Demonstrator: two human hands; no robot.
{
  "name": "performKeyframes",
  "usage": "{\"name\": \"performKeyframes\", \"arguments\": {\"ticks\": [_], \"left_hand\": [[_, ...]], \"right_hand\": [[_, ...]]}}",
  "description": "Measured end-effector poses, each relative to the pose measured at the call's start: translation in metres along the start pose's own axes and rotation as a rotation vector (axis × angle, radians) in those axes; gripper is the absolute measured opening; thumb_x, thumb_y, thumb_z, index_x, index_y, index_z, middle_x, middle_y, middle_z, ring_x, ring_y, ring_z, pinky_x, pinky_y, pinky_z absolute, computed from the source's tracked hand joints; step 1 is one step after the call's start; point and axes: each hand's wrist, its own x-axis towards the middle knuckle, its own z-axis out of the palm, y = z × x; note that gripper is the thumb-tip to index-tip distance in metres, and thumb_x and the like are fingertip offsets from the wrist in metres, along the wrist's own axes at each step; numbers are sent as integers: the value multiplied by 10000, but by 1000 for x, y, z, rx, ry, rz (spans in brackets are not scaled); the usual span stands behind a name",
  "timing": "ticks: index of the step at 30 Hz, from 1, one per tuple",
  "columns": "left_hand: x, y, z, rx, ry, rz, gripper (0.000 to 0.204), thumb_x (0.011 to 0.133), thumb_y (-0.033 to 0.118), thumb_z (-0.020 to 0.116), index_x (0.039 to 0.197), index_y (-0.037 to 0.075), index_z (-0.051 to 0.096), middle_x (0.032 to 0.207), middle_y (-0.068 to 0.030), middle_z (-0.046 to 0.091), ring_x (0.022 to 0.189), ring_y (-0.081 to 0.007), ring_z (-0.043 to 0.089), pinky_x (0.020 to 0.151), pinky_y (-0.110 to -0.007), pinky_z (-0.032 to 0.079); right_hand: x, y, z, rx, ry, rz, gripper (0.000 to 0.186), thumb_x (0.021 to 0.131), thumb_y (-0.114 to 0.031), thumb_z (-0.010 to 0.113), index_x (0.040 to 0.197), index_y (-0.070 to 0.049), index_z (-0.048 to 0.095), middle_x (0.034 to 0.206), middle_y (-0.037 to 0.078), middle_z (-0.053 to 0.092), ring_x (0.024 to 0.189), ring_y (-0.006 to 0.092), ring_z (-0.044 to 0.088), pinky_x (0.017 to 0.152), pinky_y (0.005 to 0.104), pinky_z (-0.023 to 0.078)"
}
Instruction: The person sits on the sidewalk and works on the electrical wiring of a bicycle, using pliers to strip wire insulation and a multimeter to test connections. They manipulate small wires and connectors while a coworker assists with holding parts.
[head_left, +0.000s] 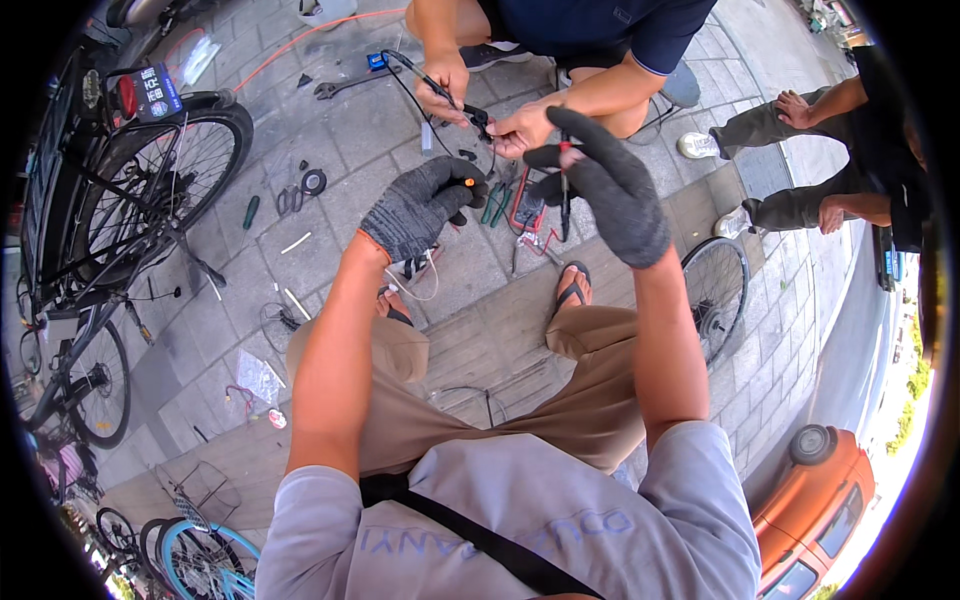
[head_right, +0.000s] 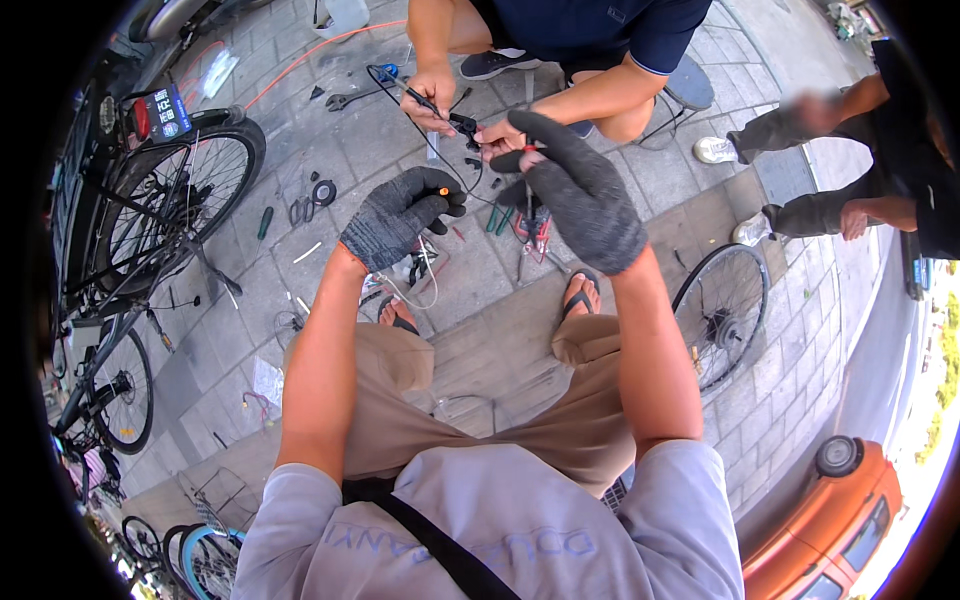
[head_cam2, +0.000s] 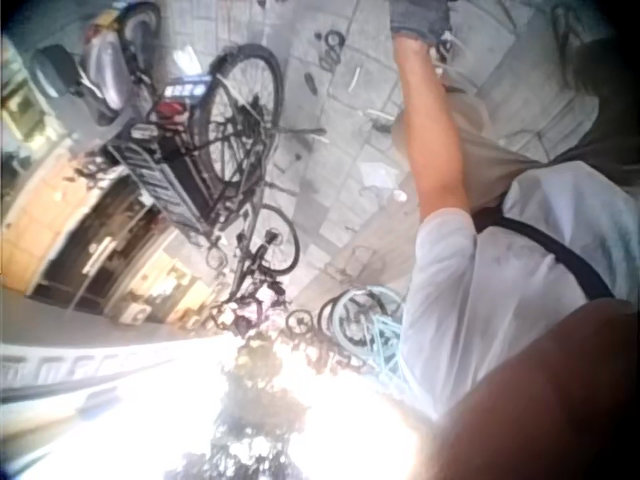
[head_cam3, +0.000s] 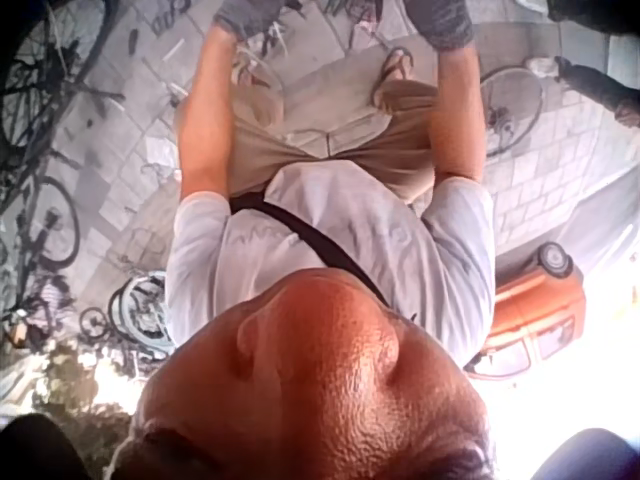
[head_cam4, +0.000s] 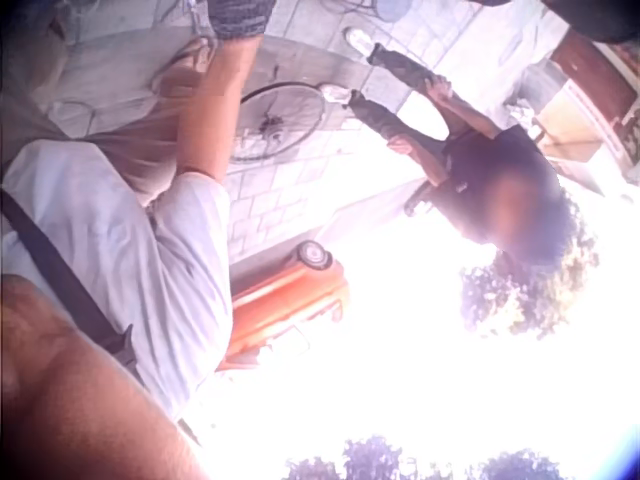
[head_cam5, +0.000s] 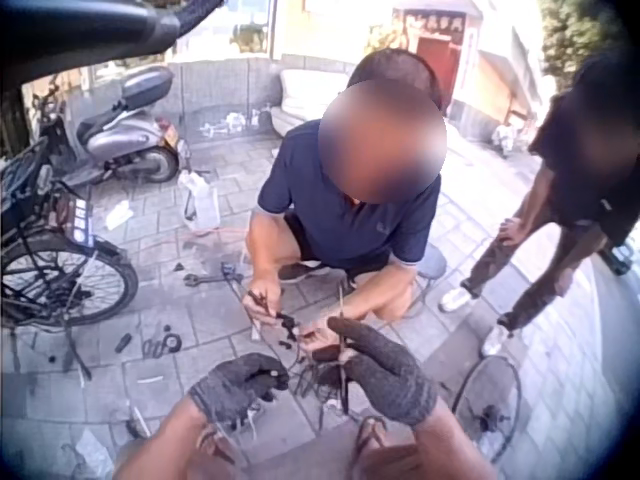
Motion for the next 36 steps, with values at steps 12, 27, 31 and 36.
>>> {"name": "performKeyframes", "arguments": {"ticks": [12, 27, 31, 36], "left_hand": [[7, -2, 14, -177, -21, 137, 214, 1036, 56, 550, 1242, 37, 608, 1359, -119, 639, 1211, -228, 654, 841, -337, 593], [-21, 20, 26, -236, 323, 202, 214, 1002, 6, 567, 1194, 63, 490, 1359, -173, 628, 1165, -269, 685, 693, -298, 586], [-26, 8, 43, -170, 479, 347, 153, 948, 3, 669, 1087, 51, 624, 1168, -92, 680, 828, -154, 676, 624, -273, 534], [-40, 15, 69, -653, 380, 282, 244, 951, 121, 725, 1190, 97, 681, 917, -1, 692, 684, -90, 589, 579, -230, 467]], "right_hand": [[-16, 30, -29, -77, 262, -124, 415, 1057, -229, 575, 1377, 32, 537, 1151, 193, 694, 982, 277, 715, 830, 383, 589], [0, 17, 30, -321, 250, -287, 192, 1032, -85, 574, 1192, -17, 655, 956, 98, 706, 762, 144, 652, 713, 305, 534], [7, 41, 42, -730, 183, -676, 247, 939, -36, 652, 1185, -49, 659, 1045, 206, 697, 972, 400, 696, 838, 411, 559], [-4, 36, 50, -796, 48, -693, 295, 922, -64, 666, 1215, -42, 646, 1138, 218, 690, 1083, 404, 678, 900, 441, 553]]}}
